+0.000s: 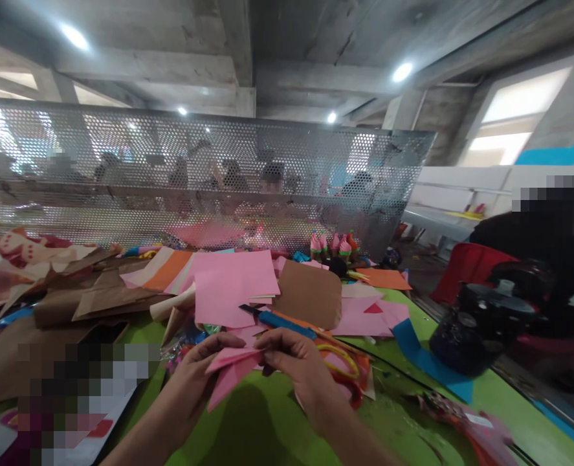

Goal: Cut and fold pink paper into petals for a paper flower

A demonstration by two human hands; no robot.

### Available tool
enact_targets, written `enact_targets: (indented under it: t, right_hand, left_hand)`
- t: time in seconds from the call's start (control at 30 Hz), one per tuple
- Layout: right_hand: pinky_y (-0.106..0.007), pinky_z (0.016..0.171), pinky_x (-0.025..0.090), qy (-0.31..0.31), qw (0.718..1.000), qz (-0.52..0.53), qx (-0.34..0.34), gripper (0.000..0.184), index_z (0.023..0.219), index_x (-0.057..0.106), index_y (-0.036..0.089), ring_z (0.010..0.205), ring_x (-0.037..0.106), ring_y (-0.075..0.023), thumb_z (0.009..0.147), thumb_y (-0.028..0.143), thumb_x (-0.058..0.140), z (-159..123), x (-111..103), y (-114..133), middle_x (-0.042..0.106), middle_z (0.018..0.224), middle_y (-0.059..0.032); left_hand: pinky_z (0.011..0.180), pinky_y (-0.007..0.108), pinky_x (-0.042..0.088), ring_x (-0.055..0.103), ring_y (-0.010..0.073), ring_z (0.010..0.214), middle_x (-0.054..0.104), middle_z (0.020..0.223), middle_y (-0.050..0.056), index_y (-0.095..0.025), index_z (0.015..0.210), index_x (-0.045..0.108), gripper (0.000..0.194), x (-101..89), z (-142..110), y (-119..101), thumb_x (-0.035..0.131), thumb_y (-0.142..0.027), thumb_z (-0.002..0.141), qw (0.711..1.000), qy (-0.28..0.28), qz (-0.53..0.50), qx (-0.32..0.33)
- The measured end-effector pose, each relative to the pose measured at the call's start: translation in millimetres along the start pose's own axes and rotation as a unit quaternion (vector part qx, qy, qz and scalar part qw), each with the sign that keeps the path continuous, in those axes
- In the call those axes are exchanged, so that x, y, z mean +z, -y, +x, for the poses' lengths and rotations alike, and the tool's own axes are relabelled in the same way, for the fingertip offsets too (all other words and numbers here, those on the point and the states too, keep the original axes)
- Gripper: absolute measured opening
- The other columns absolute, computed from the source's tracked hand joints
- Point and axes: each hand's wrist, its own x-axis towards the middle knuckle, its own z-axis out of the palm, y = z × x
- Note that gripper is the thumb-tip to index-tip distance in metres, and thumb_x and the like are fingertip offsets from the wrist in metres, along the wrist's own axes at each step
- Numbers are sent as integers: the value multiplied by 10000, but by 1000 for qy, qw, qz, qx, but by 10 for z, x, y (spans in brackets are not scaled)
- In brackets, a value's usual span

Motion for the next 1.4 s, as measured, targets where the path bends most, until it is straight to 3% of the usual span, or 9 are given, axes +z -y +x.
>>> enact_targets:
  t: [0.2,0.33,0.5,0.6,0.7,0.9,1.13,1.23,1.4]
  right_hand:
    - [-283,630,459,-12,998,-50,-21,77,721,717,194,648,569,-156,681,260,713,38,-38,10,656,712,-15]
    - [-273,603,446,-11,993,-106,-54,94,735,738,196,638,566,-155,691,215,658,54,-70,-8,678,722,-22]
    - [-275,644,463,-4,975,-195,-109,163,784,746,221,707,597,-172,726,163,606,42,-99,-39,691,778,-26]
    - [-272,659,469,14,966,-219,-136,179,807,742,230,733,608,-177,749,145,595,37,-105,-64,686,783,-24]
    - [-286,709,474,24,963,-229,-142,184,821,741,232,778,620,-187,767,140,591,37,-102,-80,687,801,-26]
    - [-290,725,465,26,989,-136,-53,243,1048,697,224,856,613,-197,832,267,594,24,-97,22,691,907,-39]
    - [-244,617,397,46,989,-137,-26,307,705,638,176,661,524,-142,855,441,599,19,-82,65,582,679,4]
    - [-233,578,365,37,988,-147,-26,317,646,593,178,605,474,-127,833,431,623,23,-70,34,512,611,28]
    - [-233,556,340,33,987,-152,-29,316,612,578,177,563,450,-117,837,398,599,29,-81,-9,525,586,25]
  left_hand:
    - [414,190,429,560,117,463,655,620,9,-162,1049,633,289,63,-68,-36,607,-261,778,999,18,25,-41]
    - [368,190,408,511,109,388,637,562,36,-88,996,639,305,44,-37,8,479,-311,863,998,29,22,-59]
    - [349,177,366,480,94,368,606,528,28,-106,834,617,379,29,-23,29,420,-422,905,997,24,12,-76]
    - [359,165,332,456,76,399,575,546,-9,-149,774,574,324,37,-64,20,529,-459,859,997,31,48,-61]
    - [373,153,247,398,56,429,524,560,-62,-189,832,539,292,46,-104,4,701,-418,748,994,47,85,-49]
    - [437,165,187,322,39,471,458,592,-79,-194,879,518,292,20,-76,-6,697,-392,761,995,40,84,-25]
    - [499,144,267,418,41,543,480,650,-70,-205,895,539,342,34,-86,11,757,-397,714,996,19,66,-54]
    - [475,141,249,432,46,544,489,642,-69,-208,947,567,382,45,-97,11,762,-423,698,994,31,84,-57]
    - [489,131,292,441,43,535,499,644,-67,-207,949,585,364,49,-115,3,762,-411,705,992,39,88,-83]
